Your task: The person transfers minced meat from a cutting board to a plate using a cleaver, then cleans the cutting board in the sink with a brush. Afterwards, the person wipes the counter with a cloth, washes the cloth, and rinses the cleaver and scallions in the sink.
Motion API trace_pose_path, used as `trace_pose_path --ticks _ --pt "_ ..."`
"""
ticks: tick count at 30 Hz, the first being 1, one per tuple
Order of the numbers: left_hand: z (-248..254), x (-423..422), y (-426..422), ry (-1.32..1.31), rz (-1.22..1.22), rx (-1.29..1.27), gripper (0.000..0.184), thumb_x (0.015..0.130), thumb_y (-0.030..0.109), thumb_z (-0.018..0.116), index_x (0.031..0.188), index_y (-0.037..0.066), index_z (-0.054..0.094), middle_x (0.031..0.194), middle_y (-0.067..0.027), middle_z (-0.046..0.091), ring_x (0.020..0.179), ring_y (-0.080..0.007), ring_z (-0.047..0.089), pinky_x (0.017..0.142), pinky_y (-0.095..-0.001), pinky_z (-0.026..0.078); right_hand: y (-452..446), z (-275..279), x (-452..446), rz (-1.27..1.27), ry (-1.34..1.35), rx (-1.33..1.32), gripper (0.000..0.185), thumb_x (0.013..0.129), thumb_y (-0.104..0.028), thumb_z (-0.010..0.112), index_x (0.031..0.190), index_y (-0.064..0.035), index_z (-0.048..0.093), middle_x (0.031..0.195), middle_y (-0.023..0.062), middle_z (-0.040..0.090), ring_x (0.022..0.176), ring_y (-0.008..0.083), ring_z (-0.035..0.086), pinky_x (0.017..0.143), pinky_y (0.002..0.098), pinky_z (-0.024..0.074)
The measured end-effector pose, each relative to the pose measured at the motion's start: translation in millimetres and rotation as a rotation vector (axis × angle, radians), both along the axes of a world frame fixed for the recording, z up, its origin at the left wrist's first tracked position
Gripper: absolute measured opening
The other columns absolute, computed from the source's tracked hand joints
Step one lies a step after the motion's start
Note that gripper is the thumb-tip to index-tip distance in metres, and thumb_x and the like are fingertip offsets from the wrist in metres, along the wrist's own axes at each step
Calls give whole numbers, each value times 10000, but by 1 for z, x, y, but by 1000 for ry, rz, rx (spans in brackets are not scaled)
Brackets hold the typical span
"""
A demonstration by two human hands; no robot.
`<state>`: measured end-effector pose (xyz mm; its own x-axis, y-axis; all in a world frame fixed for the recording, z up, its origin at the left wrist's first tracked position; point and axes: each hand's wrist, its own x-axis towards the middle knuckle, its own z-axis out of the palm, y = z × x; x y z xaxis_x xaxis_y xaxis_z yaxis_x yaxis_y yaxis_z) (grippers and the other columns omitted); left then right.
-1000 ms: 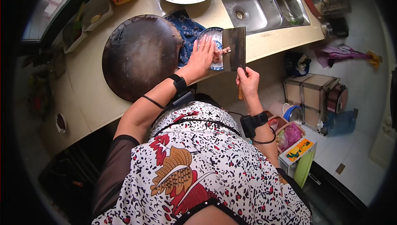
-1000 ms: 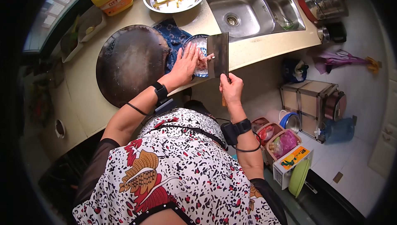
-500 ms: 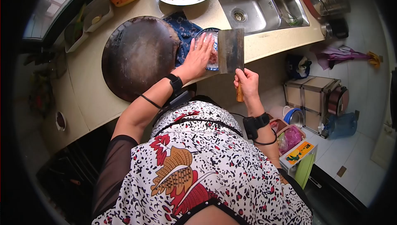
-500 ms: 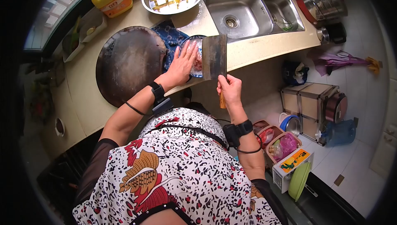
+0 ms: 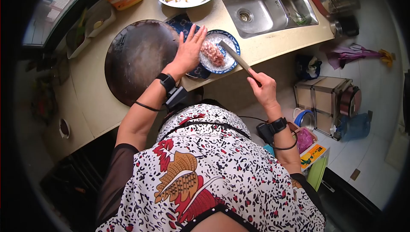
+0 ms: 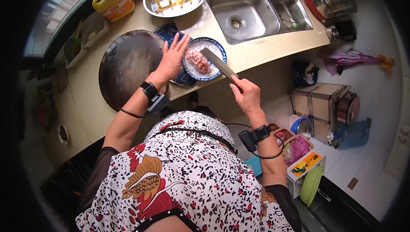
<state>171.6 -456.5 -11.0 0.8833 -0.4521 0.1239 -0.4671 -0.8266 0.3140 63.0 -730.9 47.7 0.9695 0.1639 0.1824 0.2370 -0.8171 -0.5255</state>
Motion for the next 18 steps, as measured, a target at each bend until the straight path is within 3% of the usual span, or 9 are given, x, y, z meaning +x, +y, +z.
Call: trace_pose_path --ticks 1,7,10,15,18 --pt "4 4 3 17 -37 4 793 698 -62 500 1435 80 244 1502 -84 228 1404 -285 159 1073 -588 149 -3 -1 -2 6 29 -60 261 744 -155 701 1003 -126 688 687 47 569 627 213 555 585 336 447" --pt "25 6 -1 75 -379 58 703 725 -74 483 1390 110 350 1479 -50 298 1391 -234 220 1072 -599 152 -11 -2 -2 170 -99 -284 302 711 -126 706 1010 -164 688 720 12 555 696 190 535 646 323 413" --pt "10 4 -11 115 -468 63 787 663 -129 471 1392 149 368 1502 -10 264 1411 -219 164 1084 -590 129 -10 4 -2 202 -162 -296 299 712 -110 702 1007 -155 687 718 13 554 681 186 532 631 322 411" --pt "4 8 -6 184 -329 187 706 673 -110 469 1336 134 449 1516 -39 216 1416 -297 109 1086 -580 150 -16 11 -13 163 -217 -249 305 707 -92 700 1007 -147 685 720 14 556 674 186 529 622 321 410" --pt "-1 9 -5 58 -252 -10 675 681 -113 457 1316 115 473 1524 -80 176 1415 -294 114 1084 -571 161 -22 14 -16 164 -216 -267 307 704 -90 699 1005 -147 684 722 15 555 672 185 529 621 319 411"
